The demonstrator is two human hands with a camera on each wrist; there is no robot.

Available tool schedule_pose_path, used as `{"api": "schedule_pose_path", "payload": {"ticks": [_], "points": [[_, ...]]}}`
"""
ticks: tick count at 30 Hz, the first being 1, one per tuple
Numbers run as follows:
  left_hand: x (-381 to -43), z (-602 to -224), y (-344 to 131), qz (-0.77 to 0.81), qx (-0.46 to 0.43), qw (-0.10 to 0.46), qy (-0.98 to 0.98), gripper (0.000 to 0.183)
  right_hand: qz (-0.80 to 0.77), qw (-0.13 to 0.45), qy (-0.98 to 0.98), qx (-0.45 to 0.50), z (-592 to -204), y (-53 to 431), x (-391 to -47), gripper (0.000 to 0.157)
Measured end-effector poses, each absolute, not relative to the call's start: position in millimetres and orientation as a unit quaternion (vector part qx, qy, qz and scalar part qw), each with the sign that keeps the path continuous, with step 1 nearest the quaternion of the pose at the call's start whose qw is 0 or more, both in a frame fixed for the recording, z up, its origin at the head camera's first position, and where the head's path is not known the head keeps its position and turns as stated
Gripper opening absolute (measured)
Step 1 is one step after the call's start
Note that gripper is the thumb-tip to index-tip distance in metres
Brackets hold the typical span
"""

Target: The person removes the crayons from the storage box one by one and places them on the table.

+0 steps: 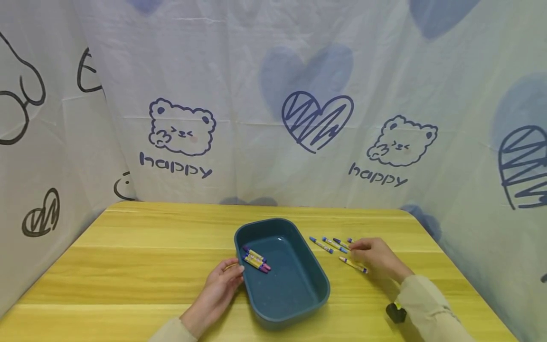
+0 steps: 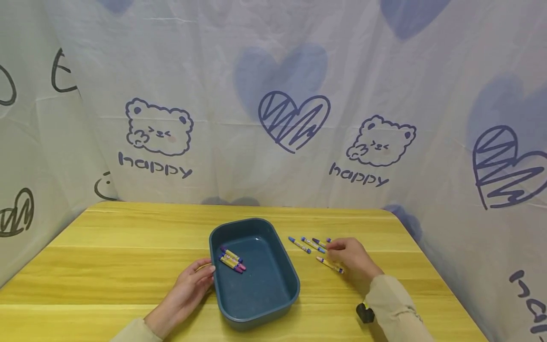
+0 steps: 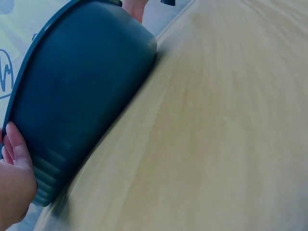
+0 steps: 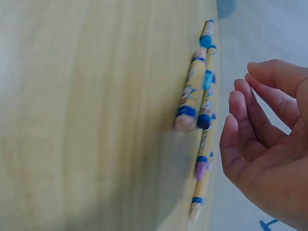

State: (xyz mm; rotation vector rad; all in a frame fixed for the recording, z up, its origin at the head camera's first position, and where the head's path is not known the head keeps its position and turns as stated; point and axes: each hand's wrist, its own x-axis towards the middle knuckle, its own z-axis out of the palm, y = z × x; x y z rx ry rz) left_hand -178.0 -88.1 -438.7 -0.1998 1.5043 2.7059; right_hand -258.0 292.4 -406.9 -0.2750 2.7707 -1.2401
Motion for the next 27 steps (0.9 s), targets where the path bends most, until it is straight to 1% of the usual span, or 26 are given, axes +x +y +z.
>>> {"api": "schedule_pose_path", "payload": {"ticks": [5, 11, 16, 20, 27], "points": [[-178, -439, -88, 0.871, -0.068, 0.02, 0.486, 0.016, -0.387, 0.042, 0.917, -0.084, -397, 281, -259, 0.026], [-178, -439, -88, 0.871, -0.068, 0.021, 0.486, 0.016, -0.359, 0.031, 0.927, -0.107, -387, 267, -260, 0.025], [-178, -438, -89, 0.871, -0.067, 0.024, 0.486, 0.016, -0.366, 0.018, 0.923, -0.12, -375, 252, -266, 0.028], [-178, -438, -90, 0.871, -0.064, 0.027, 0.486, 0.015, -0.378, 0.007, 0.916, -0.134, -362, 235, -269, 0.029], [-179, -435, -90, 0.866, -0.071, 0.032, 0.494, 0.018, -0.392, 0.0, 0.907, -0.151, -350, 196, -276, 0.027]]}}
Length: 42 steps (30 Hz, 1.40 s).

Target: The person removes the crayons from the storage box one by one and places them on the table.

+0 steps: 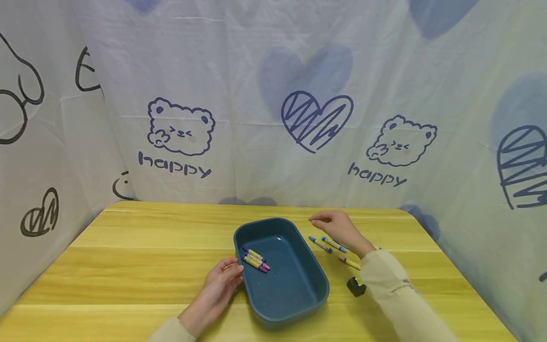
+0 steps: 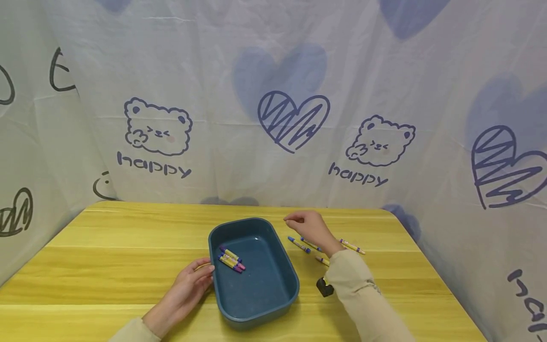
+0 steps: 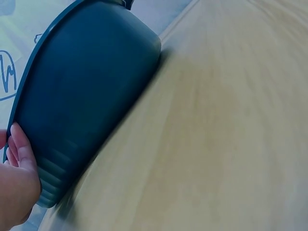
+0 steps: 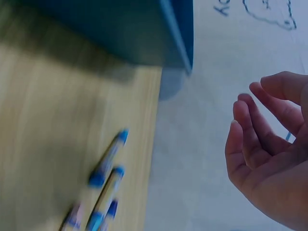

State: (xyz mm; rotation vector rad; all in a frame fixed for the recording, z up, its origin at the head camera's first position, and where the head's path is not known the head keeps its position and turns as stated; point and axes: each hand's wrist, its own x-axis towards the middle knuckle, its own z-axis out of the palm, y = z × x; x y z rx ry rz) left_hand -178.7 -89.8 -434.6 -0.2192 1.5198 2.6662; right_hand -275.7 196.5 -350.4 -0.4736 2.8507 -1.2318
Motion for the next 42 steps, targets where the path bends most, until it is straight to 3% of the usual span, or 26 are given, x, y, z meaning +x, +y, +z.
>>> {"api": "schedule_pose_path", "payload": {"ticks": [6, 19, 42], "points": [[-179, -433, -90, 0.86, -0.073, 0.04, 0.503, 0.02, -0.402, -0.005, 0.901, -0.166, -346, 163, -278, 0.025], [-181, -431, -93, 0.87, -0.073, 0.07, 0.482, 0.01, -0.417, 0.041, 0.891, -0.175, -358, 110, -287, 0.022], [-181, -430, -96, 0.882, -0.073, 0.097, 0.456, 0.012, -0.488, 0.148, 0.847, -0.146, -400, 75, -298, 0.023]]}}
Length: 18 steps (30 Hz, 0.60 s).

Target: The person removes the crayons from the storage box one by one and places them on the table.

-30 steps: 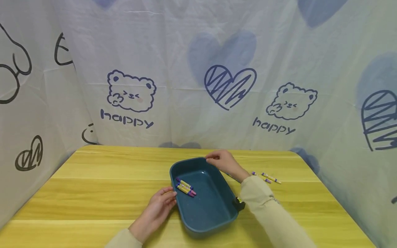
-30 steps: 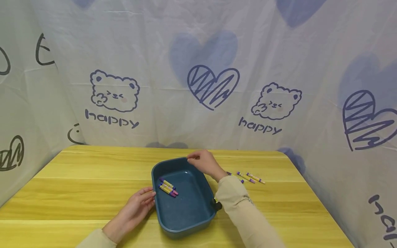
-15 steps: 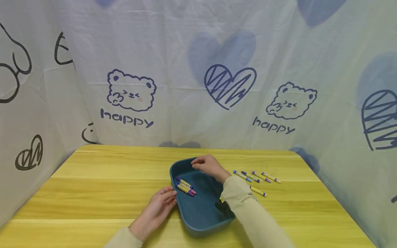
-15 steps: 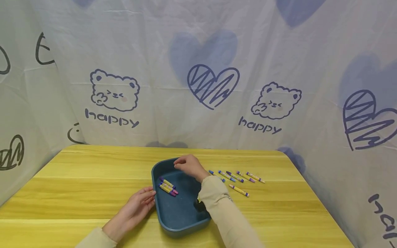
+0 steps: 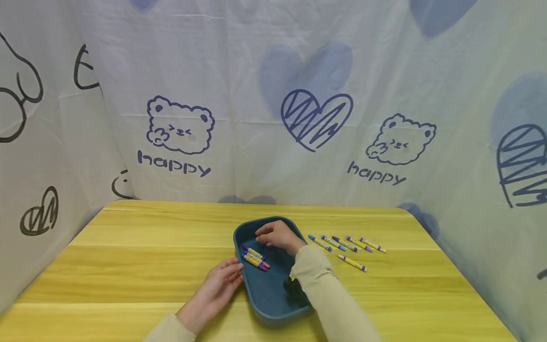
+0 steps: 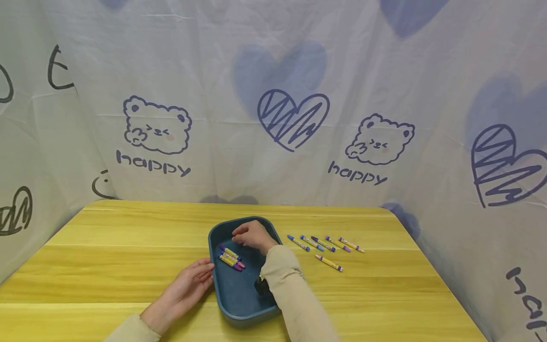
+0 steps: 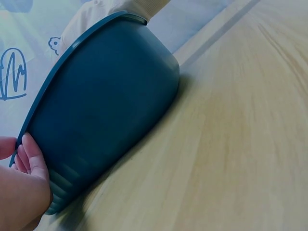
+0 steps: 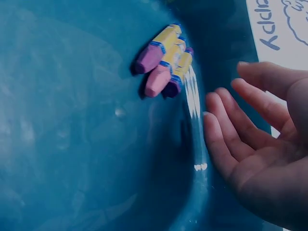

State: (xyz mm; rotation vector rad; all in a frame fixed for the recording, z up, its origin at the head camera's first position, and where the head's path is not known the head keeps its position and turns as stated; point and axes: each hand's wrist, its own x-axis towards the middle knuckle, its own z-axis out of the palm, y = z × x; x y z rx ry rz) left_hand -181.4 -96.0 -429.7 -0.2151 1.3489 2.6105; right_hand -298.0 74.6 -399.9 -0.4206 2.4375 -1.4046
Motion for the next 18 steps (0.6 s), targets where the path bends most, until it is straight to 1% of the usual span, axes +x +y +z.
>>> {"api": "schedule_pose_path", "payload": {"ticks": [3, 11, 18], "points": [[-181, -430, -96, 0.882, -0.071, 0.1, 0.455, 0.012, -0.486, 0.161, 0.846, -0.149, -402, 72, -297, 0.023], [-181, -429, -96, 0.885, -0.065, 0.107, 0.448, 0.013, -0.484, 0.171, 0.844, -0.156, -411, 70, -296, 0.022], [-180, -427, -96, 0.885, -0.073, 0.101, 0.448, 0.011, -0.449, 0.144, 0.865, -0.173, -419, 66, -296, 0.021]]}}
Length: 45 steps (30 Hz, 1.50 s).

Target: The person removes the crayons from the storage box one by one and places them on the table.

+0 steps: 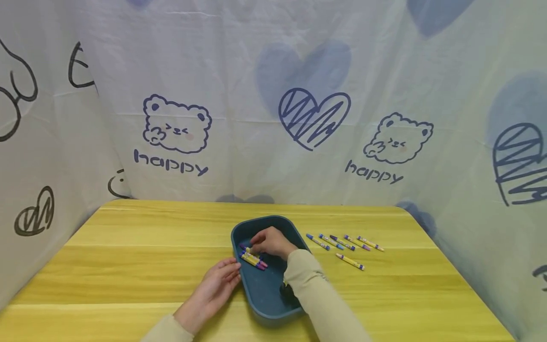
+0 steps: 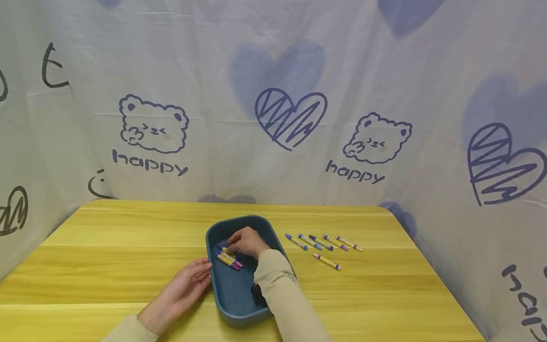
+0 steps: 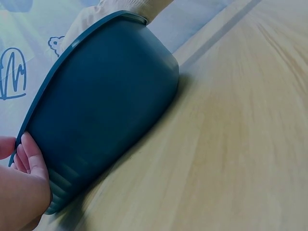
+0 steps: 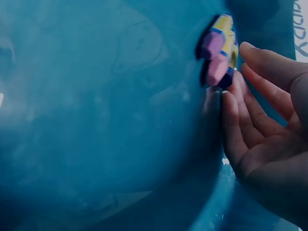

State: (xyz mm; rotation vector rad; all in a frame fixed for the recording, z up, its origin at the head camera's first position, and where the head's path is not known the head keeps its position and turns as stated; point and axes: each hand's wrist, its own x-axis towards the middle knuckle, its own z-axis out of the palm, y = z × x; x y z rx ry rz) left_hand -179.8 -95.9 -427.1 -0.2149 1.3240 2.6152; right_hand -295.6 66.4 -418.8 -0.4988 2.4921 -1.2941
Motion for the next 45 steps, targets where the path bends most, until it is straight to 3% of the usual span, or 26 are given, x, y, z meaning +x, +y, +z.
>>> {"api": "schedule_pose_path", "payload": {"ticks": [15, 29, 45], "points": [[-180, -430, -93, 0.876, -0.074, 0.083, 0.469, 0.01, -0.397, 0.125, 0.889, -0.191, -419, 63, -293, 0.009], [-182, -432, -91, 0.871, -0.073, 0.071, 0.481, 0.009, -0.401, 0.084, 0.891, -0.198, -419, 65, -296, 0.012], [-181, -431, -93, 0.87, -0.071, 0.076, 0.483, 0.008, -0.42, 0.091, 0.881, -0.197, -408, 61, -293, 0.01]]}}
